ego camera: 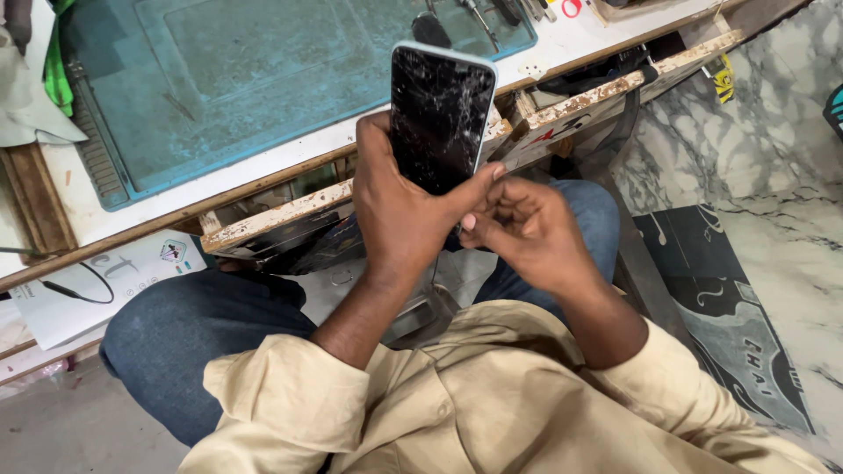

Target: The person picks up a smartphone with a cracked screen, turns it over, and uses a metal prying tool to separate the screen from the frame. The person works along the edges to pry the display away from the body.

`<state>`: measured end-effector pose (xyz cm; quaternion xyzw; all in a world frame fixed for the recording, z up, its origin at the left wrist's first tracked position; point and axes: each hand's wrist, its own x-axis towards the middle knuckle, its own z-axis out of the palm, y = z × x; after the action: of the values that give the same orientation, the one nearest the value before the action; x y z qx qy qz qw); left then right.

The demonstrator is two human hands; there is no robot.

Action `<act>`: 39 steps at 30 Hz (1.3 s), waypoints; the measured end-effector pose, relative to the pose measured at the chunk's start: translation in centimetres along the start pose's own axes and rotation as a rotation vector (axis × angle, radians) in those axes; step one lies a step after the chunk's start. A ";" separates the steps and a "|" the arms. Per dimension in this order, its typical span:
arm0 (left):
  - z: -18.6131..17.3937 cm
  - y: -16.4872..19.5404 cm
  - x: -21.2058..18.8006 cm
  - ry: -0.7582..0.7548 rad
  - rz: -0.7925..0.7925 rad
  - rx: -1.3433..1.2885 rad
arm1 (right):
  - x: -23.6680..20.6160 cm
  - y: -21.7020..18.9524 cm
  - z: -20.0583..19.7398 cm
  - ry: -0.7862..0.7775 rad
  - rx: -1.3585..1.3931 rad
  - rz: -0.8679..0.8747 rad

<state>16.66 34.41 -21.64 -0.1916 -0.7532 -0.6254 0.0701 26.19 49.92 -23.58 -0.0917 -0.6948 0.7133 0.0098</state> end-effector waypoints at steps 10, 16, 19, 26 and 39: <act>-2.3 -1.4 4.2 0.088 0.134 0.157 | 3.6 -0.8 2.1 0.018 0.189 -0.039; -1.4 -1.3 4.5 0.001 0.094 0.236 | 3.3 0.2 2.3 0.092 0.127 -0.057; -0.6 -1.1 4.3 -0.060 0.019 0.288 | 2.7 1.0 1.6 0.100 0.116 -0.051; 0.4 -1.2 4.0 -0.068 0.056 0.270 | 1.5 0.7 0.8 0.139 0.203 0.083; 0.4 -1.2 3.9 -0.100 0.018 0.315 | 1.7 1.7 1.4 0.166 0.172 0.018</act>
<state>12.67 35.43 -21.46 -0.2158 -0.8428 -0.4885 0.0673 24.54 48.70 -25.41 -0.1554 -0.6269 0.7604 0.0686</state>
